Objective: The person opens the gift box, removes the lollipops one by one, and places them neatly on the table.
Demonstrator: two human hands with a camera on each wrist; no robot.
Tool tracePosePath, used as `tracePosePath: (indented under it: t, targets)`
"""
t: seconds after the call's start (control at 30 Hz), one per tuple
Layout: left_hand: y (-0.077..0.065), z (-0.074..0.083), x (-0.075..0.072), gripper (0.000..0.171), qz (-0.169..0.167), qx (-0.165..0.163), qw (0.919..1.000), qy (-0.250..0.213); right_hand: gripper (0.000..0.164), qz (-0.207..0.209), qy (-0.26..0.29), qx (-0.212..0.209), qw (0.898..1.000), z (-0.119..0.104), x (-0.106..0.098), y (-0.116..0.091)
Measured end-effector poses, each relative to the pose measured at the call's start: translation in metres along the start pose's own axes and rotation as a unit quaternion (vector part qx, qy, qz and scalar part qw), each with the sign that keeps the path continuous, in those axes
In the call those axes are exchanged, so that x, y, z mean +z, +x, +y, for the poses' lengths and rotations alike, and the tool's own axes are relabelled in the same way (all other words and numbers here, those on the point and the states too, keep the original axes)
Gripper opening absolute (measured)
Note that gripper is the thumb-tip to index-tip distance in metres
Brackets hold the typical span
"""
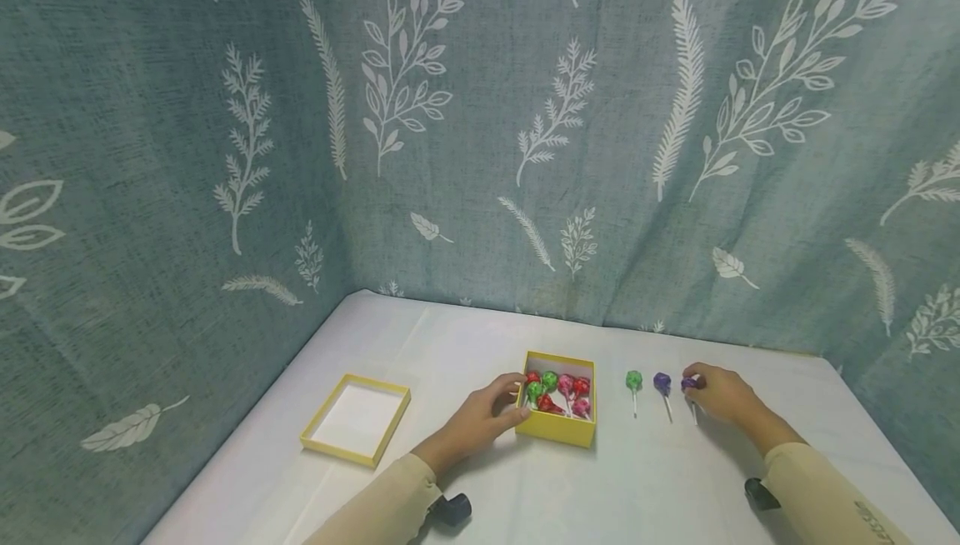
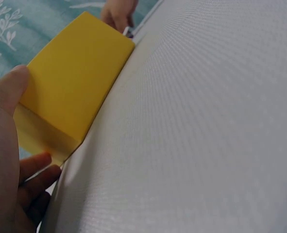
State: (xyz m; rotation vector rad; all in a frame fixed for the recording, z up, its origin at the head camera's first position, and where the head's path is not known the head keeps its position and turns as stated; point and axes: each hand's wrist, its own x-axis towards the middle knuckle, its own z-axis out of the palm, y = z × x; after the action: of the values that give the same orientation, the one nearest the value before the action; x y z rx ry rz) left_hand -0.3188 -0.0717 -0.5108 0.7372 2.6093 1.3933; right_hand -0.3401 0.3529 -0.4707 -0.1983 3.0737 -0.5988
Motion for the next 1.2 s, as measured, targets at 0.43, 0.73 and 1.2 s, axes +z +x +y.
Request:
tracePosePath:
  t: [0.43,0.73,1.2]
  targets:
    - [-0.002,0.001,0.001,0.059,-0.001,-0.007,1.0000,-0.005,0.038,-0.007,0.003,-0.003,1.000,-0.006,-0.011,-0.007]
    - [-0.001,0.001,0.000,0.060,0.003,-0.007,1.0000,-0.001,0.035,-0.013,-0.026,-0.017,0.999,-0.017,-0.026,-0.007]
    - [-0.002,0.002,0.000,0.060,0.002,-0.004,1.0000,-0.001,0.027,-0.004,-0.040,-0.083,0.996,-0.058,-0.023,-0.010]
